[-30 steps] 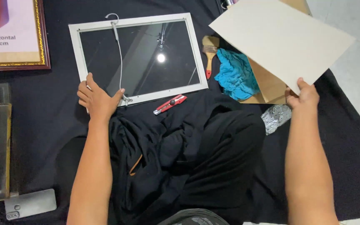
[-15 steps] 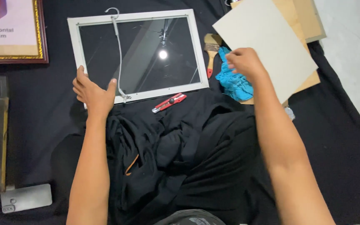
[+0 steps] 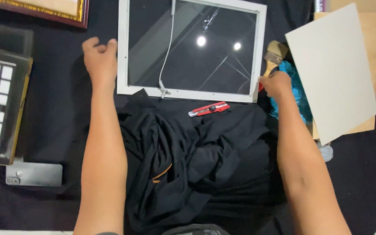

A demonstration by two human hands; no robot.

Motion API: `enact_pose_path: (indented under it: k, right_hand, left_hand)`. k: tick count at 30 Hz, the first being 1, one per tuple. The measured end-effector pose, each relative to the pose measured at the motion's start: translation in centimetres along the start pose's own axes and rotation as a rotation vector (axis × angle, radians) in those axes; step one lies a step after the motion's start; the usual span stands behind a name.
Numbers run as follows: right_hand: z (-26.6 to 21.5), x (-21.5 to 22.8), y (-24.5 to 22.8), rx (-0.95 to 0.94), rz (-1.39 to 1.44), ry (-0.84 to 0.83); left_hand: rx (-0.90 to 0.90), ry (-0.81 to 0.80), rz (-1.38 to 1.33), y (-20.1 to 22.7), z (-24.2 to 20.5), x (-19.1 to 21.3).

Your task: Disassembling a picture frame to remove the backboard and cleaning the glass using a brush.

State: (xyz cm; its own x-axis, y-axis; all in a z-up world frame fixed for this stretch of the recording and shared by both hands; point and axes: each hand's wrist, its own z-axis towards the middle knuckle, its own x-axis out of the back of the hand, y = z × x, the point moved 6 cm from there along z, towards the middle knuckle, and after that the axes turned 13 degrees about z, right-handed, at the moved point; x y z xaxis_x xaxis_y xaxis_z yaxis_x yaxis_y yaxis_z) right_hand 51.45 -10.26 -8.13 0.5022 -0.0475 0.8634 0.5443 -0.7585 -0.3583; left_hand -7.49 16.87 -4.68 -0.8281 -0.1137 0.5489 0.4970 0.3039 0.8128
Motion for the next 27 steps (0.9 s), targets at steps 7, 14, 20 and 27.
enact_pose_path:
  k: [7,14,20,27]
  right_hand:
    - [-6.3,3.6,-6.1,-0.301,0.451,-0.257]
    - [-1.6,7.2,-2.7,0.015,0.449,0.157]
    - [-13.2,14.1,-16.4,0.080,1.169,0.017]
    - [-16.5,12.2,-21.5,0.438,1.148,-0.065]
  left_hand:
    - [-0.434,-0.239,0.742,6.3,-6.7,-1.8]
    - [-0.454,-0.623,0.900,7.5,-11.3,-4.1]
    - [-0.456,-0.629,0.966,6.8,-11.5,-5.2]
    - [-0.479,-0.643,0.731,7.3,-11.4,-5.1]
